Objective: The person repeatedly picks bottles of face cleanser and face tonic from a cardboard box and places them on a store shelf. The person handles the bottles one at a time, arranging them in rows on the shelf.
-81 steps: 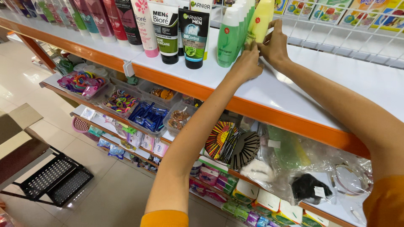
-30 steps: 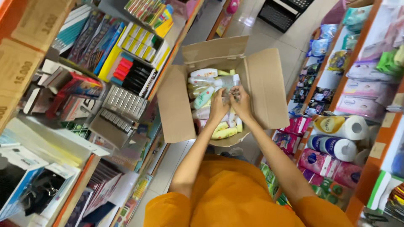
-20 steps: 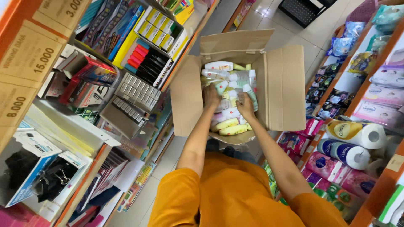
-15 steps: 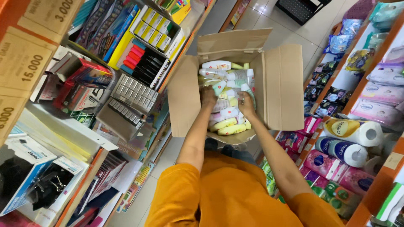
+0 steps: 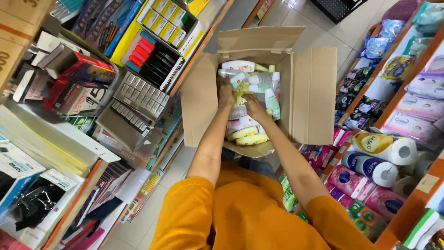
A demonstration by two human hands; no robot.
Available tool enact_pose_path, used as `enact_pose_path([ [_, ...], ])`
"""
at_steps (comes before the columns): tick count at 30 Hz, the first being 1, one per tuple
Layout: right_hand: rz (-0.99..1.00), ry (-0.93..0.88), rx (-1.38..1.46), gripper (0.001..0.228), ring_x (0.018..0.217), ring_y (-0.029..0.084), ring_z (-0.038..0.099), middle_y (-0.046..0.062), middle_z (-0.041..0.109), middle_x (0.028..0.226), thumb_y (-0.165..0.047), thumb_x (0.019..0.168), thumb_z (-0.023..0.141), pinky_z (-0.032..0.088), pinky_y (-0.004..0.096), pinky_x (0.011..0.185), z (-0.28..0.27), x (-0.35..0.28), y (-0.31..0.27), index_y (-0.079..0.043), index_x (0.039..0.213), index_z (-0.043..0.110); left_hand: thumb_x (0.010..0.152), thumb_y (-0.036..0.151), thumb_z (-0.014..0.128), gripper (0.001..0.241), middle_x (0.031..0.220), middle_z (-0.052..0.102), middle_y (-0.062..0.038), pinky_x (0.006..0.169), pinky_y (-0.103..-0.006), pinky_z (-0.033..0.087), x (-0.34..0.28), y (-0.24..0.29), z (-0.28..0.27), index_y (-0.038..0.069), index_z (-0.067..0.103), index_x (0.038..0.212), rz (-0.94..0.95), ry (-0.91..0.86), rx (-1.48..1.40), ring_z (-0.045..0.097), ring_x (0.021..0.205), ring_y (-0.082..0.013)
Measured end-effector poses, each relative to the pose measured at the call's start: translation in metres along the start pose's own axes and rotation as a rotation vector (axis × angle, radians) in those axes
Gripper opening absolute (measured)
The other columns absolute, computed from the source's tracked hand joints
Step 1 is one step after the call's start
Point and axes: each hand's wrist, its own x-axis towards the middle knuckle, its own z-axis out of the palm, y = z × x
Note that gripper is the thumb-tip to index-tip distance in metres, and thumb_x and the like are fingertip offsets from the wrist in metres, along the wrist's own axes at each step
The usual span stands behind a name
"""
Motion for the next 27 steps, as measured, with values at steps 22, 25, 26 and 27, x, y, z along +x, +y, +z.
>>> enact_pose_path([
  [22,0.174,-0.504,-0.433,0.080,0.138,0.032,0.043,0.020,0.053,0.140,-0.066,0.093,0.058,0.014,0.052,0.119,-0.023,0.027,-0.093,-0.002,0.140,0.054,0.087,0.075,0.066,0.090,0.124,0.053,-0.018,0.086,-0.0435,0.050,0.014,-0.012,0.013,0.004,0.045,0.138,-0.276,-0.216,-0.986,0.056,0.109,-0.0291],
  [25,0.184,-0.522,-0.408,0.090,0.137,0.036,0.047,0.024,0.054,0.140,-0.069,0.091,0.059,0.014,0.053,0.121,-0.011,0.026,-0.082,0.001,0.146,0.047,0.090,0.061,0.067,0.094,0.150,0.047,-0.029,0.116,-0.0538,0.042,0.022,-0.028,0.027,0.003,0.031,0.155,-0.132,-0.023,-0.555,0.047,0.141,-0.0423],
  [26,0.200,-0.525,-0.338,0.092,0.138,0.040,0.048,0.026,0.053,0.141,-0.064,0.090,0.064,0.015,0.053,0.123,-0.003,0.024,-0.073,0.003,0.148,0.043,0.091,0.042,0.074,0.083,0.141,0.055,-0.032,0.112,-0.0557,0.048,0.027,-0.039,0.041,0.003,0.030,0.149,-0.023,0.087,-0.440,0.054,0.134,-0.0489],
  [27,0.202,-0.525,-0.336,0.092,0.138,0.040,0.048,0.026,0.053,0.141,-0.064,0.090,0.064,0.015,0.053,0.123,0.003,0.020,-0.070,0.003,0.148,0.043,0.091,0.042,0.074,0.083,0.141,0.055,-0.032,0.112,-0.0557,0.048,0.032,-0.044,0.048,0.003,0.030,0.149,-0.024,0.085,-0.440,0.054,0.134,-0.0489],
])
